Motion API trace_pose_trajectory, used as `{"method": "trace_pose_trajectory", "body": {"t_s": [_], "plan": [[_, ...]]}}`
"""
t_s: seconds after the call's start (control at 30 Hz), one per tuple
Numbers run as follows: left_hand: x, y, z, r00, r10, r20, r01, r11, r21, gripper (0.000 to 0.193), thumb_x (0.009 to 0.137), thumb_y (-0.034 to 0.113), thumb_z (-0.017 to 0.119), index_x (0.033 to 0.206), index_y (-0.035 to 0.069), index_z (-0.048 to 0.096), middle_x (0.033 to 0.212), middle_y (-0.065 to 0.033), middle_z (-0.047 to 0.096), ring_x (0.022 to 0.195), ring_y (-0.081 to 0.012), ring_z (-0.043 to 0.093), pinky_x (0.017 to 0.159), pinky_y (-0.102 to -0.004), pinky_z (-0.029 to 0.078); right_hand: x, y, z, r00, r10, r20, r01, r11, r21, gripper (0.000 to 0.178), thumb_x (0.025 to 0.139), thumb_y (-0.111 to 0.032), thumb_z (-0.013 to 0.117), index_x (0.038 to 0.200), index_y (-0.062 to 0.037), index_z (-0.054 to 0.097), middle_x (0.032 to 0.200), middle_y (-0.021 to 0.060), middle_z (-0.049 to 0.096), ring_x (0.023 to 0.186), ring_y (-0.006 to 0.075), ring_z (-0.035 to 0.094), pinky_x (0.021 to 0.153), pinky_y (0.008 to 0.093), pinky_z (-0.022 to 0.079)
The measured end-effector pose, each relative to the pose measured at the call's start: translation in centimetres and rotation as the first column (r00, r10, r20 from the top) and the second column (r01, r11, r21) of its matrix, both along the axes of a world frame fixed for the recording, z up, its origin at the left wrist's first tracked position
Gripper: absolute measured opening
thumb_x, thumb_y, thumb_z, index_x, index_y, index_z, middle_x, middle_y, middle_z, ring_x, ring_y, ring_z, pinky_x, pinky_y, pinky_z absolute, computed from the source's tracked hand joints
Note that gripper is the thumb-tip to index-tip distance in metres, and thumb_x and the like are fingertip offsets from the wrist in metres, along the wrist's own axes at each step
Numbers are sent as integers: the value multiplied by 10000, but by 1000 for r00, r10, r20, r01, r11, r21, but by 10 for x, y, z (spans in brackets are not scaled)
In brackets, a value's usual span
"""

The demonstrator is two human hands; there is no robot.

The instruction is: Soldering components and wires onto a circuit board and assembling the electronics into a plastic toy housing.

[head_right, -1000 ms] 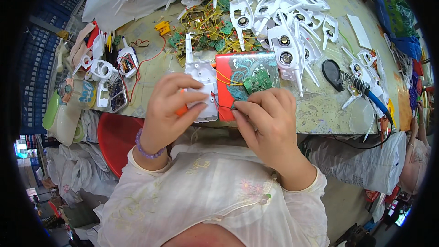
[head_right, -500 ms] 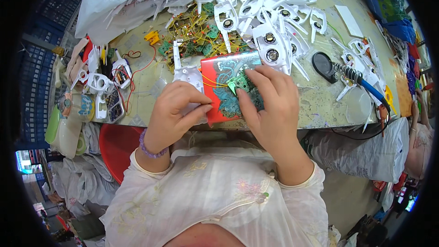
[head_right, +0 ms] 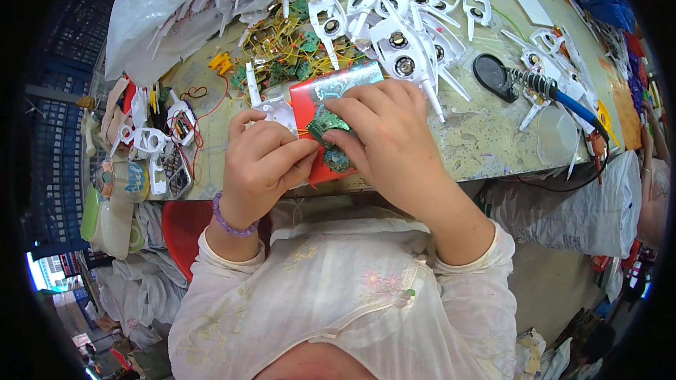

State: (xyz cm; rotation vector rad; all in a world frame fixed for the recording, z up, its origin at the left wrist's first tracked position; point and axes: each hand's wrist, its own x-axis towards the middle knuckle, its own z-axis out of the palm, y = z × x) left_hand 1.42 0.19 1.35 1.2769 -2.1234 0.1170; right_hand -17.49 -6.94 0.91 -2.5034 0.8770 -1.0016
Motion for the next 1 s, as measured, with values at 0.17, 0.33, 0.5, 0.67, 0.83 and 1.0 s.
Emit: {"method": "trace_pose_trajectory", "body": {"t_s": [0.17, 0.33, 0.5, 0.67, 0.83, 1.0], "plan": [[3, -2, 3, 995, -51, 80, 54, 998, -36, 185, 638, 95, 764, 800, 117, 676, 688, 25, 546, 670, -135, 575, 850, -408, 432, -3, -4, -2, 999, 47, 9, -47, 999, -19, 287, 746, -158, 715, 1011, -69, 652, 954, 86, 615, 922, 281, 535, 885, 404, 380], [5, -4, 6, 988, -128, 91, 130, 991, -23, 187, 647, 97, 729, 817, 93, 652, 740, 2, 568, 730, -151, 600, 864, -415, 461, -4, -6, -4, 997, 68, 21, -67, 997, -27, 294, 755, -159, 705, 1029, -72, 646, 965, 79, 609, 926, 278, 542, 918, 434, 371], [3, -14, 3, 981, -181, 65, 186, 978, -90, 194, 652, 92, 718, 827, 61, 641, 842, -51, 614, 823, -225, 642, 775, -388, 521, -6, -7, -3, 997, 83, -9, -83, 996, -28, 309, 764, -146, 694, 1059, -79, 633, 973, 71, 605, 957, 269, 550, 981, 472, 345], [4, -15, 2, 968, -226, 109, 230, 973, -24, 194, 669, 89, 690, 849, 36, 639, 900, -80, 635, 911, -266, 657, 687, -330, 554, -5, -8, -3, 993, 120, -1, -120, 992, -24, 357, 759, -119, 692, 1106, -89, 611, 1030, 70, 612, 1006, 276, 551, 1020, 491, 318], [5, -15, 3, 957, -250, 145, 255, 967, -16, 198, 670, 70, 644, 858, 7, 636, 890, -95, 634, 903, -266, 663, 676, -307, 563, -8, -9, -3, 993, 104, 64, -104, 995, 4, 391, 762, -104, 692, 1140, -75, 594, 1045, 83, 616, 1025, 285, 552, 1014, 489, 330], [4, -16, 4, 953, -262, 149, 267, 963, -15, 199, 666, 64, 642, 853, -3, 637, 886, -106, 634, 905, -267, 664, 676, -310, 567, -41, -10, -13, 948, -33, 317, 29, 999, 17, 294, 781, -14, 677, 1068, -17, 615, 996, 106, 630, 954, 273, 582, 909, 391, 425]]}}
